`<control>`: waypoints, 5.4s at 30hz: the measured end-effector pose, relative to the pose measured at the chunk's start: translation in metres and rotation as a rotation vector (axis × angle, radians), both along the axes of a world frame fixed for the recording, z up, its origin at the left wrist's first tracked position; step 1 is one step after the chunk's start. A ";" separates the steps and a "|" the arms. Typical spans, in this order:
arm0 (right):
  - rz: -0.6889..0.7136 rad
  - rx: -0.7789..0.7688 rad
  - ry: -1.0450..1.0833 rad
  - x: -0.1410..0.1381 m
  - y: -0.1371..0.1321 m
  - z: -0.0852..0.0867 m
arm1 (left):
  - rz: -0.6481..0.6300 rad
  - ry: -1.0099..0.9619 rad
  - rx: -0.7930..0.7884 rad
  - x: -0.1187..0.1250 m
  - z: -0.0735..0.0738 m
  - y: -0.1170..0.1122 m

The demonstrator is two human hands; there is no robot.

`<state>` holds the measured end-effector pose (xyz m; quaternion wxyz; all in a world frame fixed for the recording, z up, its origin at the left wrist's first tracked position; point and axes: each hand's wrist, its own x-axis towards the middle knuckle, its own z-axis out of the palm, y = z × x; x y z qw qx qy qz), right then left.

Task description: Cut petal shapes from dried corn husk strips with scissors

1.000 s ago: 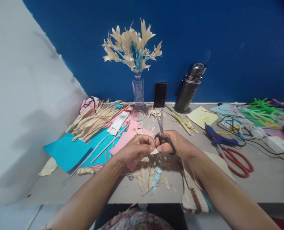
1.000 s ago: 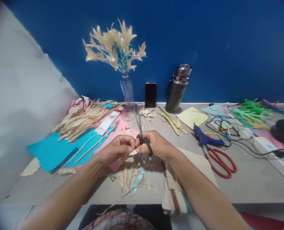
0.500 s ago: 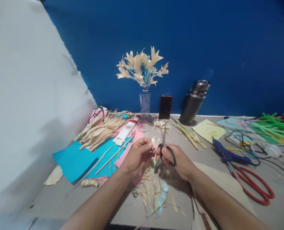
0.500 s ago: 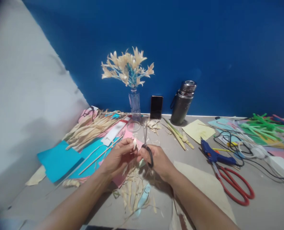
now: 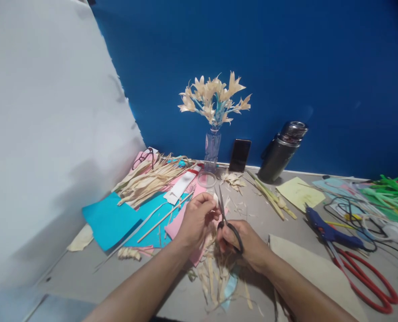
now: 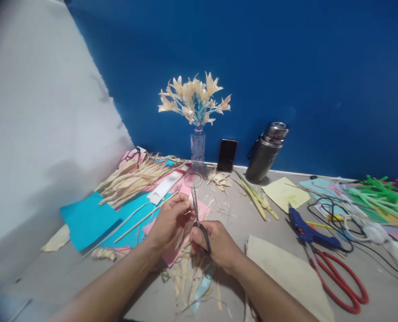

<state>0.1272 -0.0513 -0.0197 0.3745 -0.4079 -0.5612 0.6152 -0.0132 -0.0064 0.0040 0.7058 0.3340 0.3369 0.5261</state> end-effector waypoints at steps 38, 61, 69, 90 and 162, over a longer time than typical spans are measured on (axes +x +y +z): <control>-0.037 -0.109 -0.063 0.003 0.003 -0.011 | 0.090 0.130 0.105 -0.001 0.003 0.000; -0.003 -0.064 0.014 0.001 0.000 -0.009 | 0.095 0.152 0.109 -0.002 -0.001 0.001; -0.014 -0.098 0.000 0.001 0.000 -0.008 | 0.075 0.134 0.079 -0.003 0.001 0.000; -0.438 0.005 0.054 0.018 0.011 0.021 | -0.294 0.161 -0.020 0.002 0.005 -0.012; -0.644 0.103 0.172 0.060 0.038 0.017 | -0.263 0.528 0.093 0.026 0.007 0.062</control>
